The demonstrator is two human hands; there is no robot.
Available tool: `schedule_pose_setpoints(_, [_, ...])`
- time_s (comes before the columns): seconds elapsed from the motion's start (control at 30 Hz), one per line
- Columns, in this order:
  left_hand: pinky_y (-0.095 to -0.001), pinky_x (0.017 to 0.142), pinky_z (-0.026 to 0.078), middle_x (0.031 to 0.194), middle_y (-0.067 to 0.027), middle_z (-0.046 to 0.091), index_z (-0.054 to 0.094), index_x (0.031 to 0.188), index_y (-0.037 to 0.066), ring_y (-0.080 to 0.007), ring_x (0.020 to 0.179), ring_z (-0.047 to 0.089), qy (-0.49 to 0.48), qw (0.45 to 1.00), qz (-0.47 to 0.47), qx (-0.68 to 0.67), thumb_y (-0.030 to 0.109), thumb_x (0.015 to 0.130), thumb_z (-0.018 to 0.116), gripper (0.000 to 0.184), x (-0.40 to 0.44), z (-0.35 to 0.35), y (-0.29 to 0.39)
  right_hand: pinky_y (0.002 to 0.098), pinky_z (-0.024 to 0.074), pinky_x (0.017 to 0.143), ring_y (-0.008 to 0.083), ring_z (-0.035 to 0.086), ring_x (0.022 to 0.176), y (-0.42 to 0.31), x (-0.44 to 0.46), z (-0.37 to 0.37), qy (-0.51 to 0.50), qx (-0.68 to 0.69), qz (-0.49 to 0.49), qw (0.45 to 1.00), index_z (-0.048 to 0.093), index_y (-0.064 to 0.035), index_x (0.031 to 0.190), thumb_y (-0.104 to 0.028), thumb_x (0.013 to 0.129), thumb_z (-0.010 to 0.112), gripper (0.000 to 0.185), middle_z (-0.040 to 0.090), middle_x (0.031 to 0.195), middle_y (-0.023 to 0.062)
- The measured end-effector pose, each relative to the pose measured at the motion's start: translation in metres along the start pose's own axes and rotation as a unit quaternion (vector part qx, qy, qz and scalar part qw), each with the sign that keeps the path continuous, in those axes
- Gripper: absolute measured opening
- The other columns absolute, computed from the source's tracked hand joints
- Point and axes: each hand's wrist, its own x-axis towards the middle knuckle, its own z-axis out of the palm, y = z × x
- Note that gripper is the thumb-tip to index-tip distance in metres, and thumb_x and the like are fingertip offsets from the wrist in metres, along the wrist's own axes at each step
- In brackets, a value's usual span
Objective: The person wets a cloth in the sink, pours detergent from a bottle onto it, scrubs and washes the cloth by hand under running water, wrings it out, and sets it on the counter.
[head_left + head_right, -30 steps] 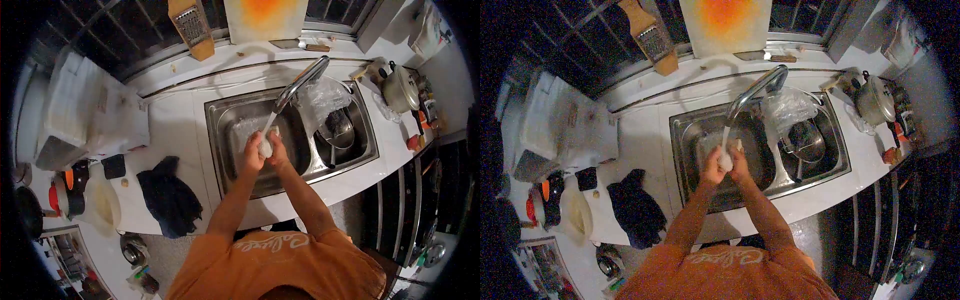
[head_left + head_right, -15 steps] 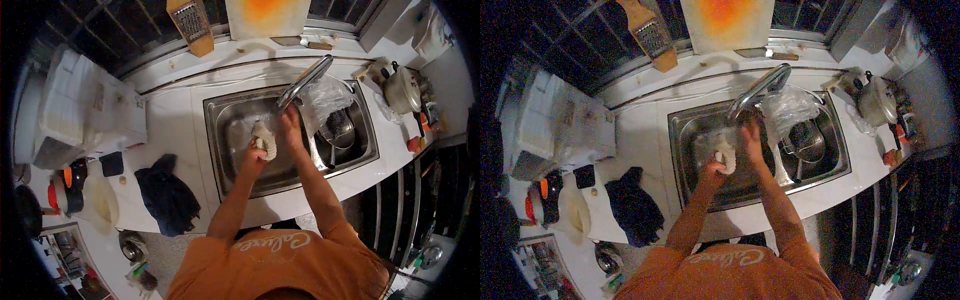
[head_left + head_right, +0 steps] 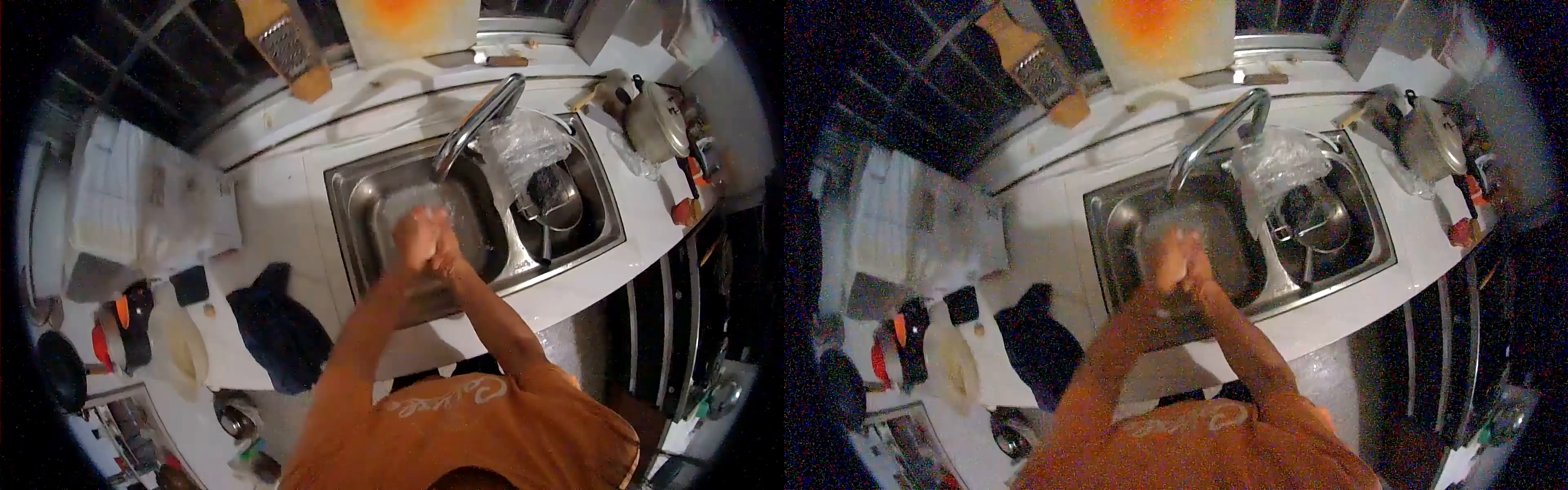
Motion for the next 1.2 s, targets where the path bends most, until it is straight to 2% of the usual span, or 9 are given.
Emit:
schedule_pose_setpoints(0.17, [-0.0397, 0.054, 0.044, 0.063, -0.0134, 0.058, 0.061, 0.075, 0.003, -0.0277, 0.059, 0.057, 0.018, 0.998, 0.027, 0.062, 0.036, 0.083, 0.046, 0.037, -0.017, 0.021, -0.02, 0.035, 0.0465, 0.071, 0.0237, 0.056, 0.077, 0.007, 0.009, -0.047, 0.053, -0.57, -0.248, 0.781, 0.049, -0.0059, 0.105, -0.037, 0.085, 0.046, 0.037, 0.058, 0.089, 0.0064])
schedule_pose_setpoints(0.23, [-0.0441, 0.06, 0.043, 0.07, -0.0137, 0.057, 0.055, 0.078, 0.007, -0.034, 0.071, 0.056, 0.011, 0.998, 0.06, -0.03, 0.026, 0.073, 0.052, 0.02, -0.036, 0.062, -0.035, 0.0369, 0.047, 0.07, 0.0256, 0.056, 0.076, -0.023, -0.025, 0.015, 0.014, -0.066, 0.047, 0.997, 0.051, -0.0037, 0.102, -0.039, 0.084, 0.047, 0.04, 0.059, 0.089, 0.0072])
schedule_pose_setpoints(0.3, [-0.0439, 0.06, 0.043, 0.071, -0.0145, 0.057, 0.055, 0.076, 0.006, -0.0344, 0.07, 0.056, 0.163, 0.969, 0.178, -0.056, 0.027, 0.074, 0.051, 0.021, -0.03, 0.086, -0.053, 0.0375, 0.0468, 0.07, 0.0253, 0.056, 0.076, -0.027, -0.012, -0.022, -0.089, -0.029, 0.18, 0.979, 0.052, -0.0013, 0.101, -0.041, 0.083, 0.048, 0.044, 0.059, 0.088, 0.0073])
schedule_pose_setpoints(0.47, [-0.0363, 0.054, 0.043, 0.071, -0.0117, 0.059, 0.059, 0.085, 0.004, -0.0235, 0.062, 0.057, -0.075, 0.996, -0.047, 0.009, 0.031, 0.082, 0.05, 0.028, 0.016, 0.017, -0.035, 0.0393, 0.0465, 0.073, 0.0263, 0.056, 0.085, 0.0, -0.065, 0.078, 0.188, -0.571, -0.097, 0.793, 0.051, -0.0028, 0.106, -0.043, 0.084, 0.043, 0.047, 0.057, 0.093, 0.0113])
schedule_pose_setpoints(0.6, [-0.0373, 0.062, 0.043, 0.075, -0.0139, 0.059, 0.059, 0.081, 0.004, -0.0269, 0.07, 0.056, 0.047, 0.997, 0.042, -0.035, 0.033, 0.08, 0.051, 0.031, -0.051, 0.068, -0.025, 0.0335, 0.0461, 0.073, 0.0244, 0.056, 0.082, -0.011, -0.046, 0.022, 0.039, -0.373, -0.062, 0.925, 0.051, -0.0036, 0.103, -0.034, 0.084, 0.043, 0.037, 0.057, 0.095, 0.0116])
schedule_pose_setpoints(0.7, [-0.038, 0.067, 0.042, 0.078, -0.0156, 0.059, 0.06, 0.078, 0.003, -0.0295, 0.075, 0.056, 0.137, 0.977, 0.145, -0.072, 0.035, 0.078, 0.051, 0.033, -0.034, 0.091, -0.056, 0.0292, 0.0458, 0.073, 0.023, 0.056, 0.08, 0.0, -0.051, -0.014, 0.029, -0.658, -0.282, 0.698, 0.05, -0.0041, 0.101, -0.027, 0.084, 0.042, 0.029, 0.057, 0.097, 0.0118])
schedule_pose_setpoints(0.87, [-0.0299, 0.065, 0.041, 0.069, -0.0052, 0.051, 0.054, 0.08, 0.005, -0.0166, 0.066, 0.049, -0.079, 0.975, -0.1, -0.181, 0.027, 0.08, 0.056, 0.023, 0.022, 0.035, -0.078, 0.0306, 0.0441, 0.077, 0.0218, 0.056, 0.089, -0.001, -0.011, -0.047, 0.078, -0.463, -0.057, 0.881, 0.049, -0.005, 0.108, -0.031, 0.085, 0.042, 0.035, 0.057, 0.1, 0.0115])
schedule_pose_setpoints(1.1, [-0.0311, 0.068, 0.041, 0.082, -0.005, 0.05, 0.043, 0.105, 0.005, -0.0151, 0.077, 0.049, -0.101, 0.818, -0.04, -0.564, 0.025, 0.082, 0.055, 0.033, -0.029, 0.01, -0.027, 0.0337, 0.0449, 0.076, 0.0208, 0.055, 0.089, -0.008, -0.044, 0.014, -0.077, -0.035, 0.115, 0.99, 0.048, -0.0112, 0.112, -0.041, 0.081, 0.053, 0.043, 0.057, 0.1, 0.0044])
schedule_pose_setpoints(1.2, [-0.036, 0.084, 0.037, 0.105, -0.0168, 0.046, 0.032, 0.124, 0.004, -0.0289, 0.093, 0.048, 0.085, 0.967, -0.01, -0.239, 0.03, 0.075, 0.062, 0.063, -0.031, -0.006, -0.026, 0.0318, 0.0464, 0.073, 0.0201, 0.055, 0.088, 0.001, -0.057, 0.03, 0.087, -0.217, 0.066, 0.97, 0.048, -0.0127, 0.109, -0.032, 0.082, 0.054, 0.034, 0.056, 0.097, 0.0048])
